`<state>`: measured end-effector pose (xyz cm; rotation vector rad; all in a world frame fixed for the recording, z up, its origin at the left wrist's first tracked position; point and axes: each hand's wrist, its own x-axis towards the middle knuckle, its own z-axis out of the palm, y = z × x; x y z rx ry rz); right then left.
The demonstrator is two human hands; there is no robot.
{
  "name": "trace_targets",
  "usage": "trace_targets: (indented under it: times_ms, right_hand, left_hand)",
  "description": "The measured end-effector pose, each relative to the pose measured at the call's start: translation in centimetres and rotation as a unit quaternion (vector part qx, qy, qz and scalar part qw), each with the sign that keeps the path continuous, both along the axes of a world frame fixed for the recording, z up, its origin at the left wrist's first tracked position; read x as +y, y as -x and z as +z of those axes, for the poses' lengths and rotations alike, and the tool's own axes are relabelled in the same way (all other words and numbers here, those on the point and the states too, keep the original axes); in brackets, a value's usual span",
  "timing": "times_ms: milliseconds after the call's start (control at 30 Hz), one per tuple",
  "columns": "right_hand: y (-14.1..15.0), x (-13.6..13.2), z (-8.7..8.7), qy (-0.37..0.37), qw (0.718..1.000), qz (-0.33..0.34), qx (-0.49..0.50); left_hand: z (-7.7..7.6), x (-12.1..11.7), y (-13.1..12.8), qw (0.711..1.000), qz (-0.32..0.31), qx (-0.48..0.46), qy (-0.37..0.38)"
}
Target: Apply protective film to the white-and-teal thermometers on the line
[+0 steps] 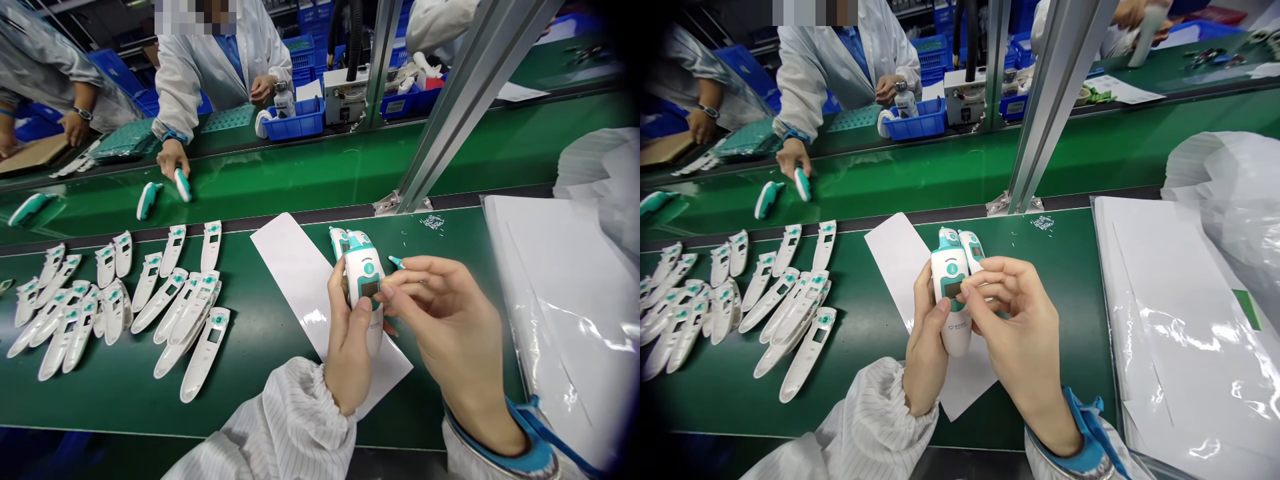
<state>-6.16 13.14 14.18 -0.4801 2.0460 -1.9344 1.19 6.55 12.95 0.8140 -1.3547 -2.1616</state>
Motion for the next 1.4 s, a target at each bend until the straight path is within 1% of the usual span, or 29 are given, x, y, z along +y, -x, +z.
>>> trace_targets:
  times_ms: [167, 533, 667, 767, 833, 967, 1067, 1400]
  right_hand:
    - [-0.12, -0.13, 0.0, -0.003, 1.0, 0.002, 0.004]
    - [-0.45, -0.17, 0.28, -0.02, 0.999, -0.002, 0.029]
    - [-0.53, -0.37, 0.4, -0.034, 0.997, -0.01, 0.069]
    - [-0.47, -0.47, 0.52, -0.063, 0.992, -0.023, 0.106]
    - [-0.37, -0.51, 0.56, -0.073, 0.991, -0.028, 0.11]
    - [-0.12, -0.54, 0.52, -0.061, 0.995, -0.021, 0.074]
    - [-0.04, -0.56, 0.41, -0.063, 0.995, -0.023, 0.071]
    - [-0.74, -0.66, 0.23, -0.062, 0.985, -0.045, 0.157]
  left_hand:
    - [0.03, -0.07, -0.09, 1.0, 0.004, -0.011, 0.01]
    - [0.72, -0.02, 0.3, 0.999, 0.013, -0.043, 0.023]
    - [0.74, 0.08, 0.18, 0.999, 0.01, -0.045, 0.029]
    - [0.73, 0.17, 0.11, 0.998, 0.016, -0.036, 0.042]
    - [0.74, 0.24, 0.09, 0.998, 0.021, -0.034, 0.043]
    - [0.78, 0.3, 0.07, 0.998, 0.02, -0.034, 0.038]
    - [0.77, 0.23, 0.11, 0.998, 0.019, -0.036, 0.038]
    - [0.9, 0.33, 0.08, 0.997, 0.027, -0.035, 0.057]
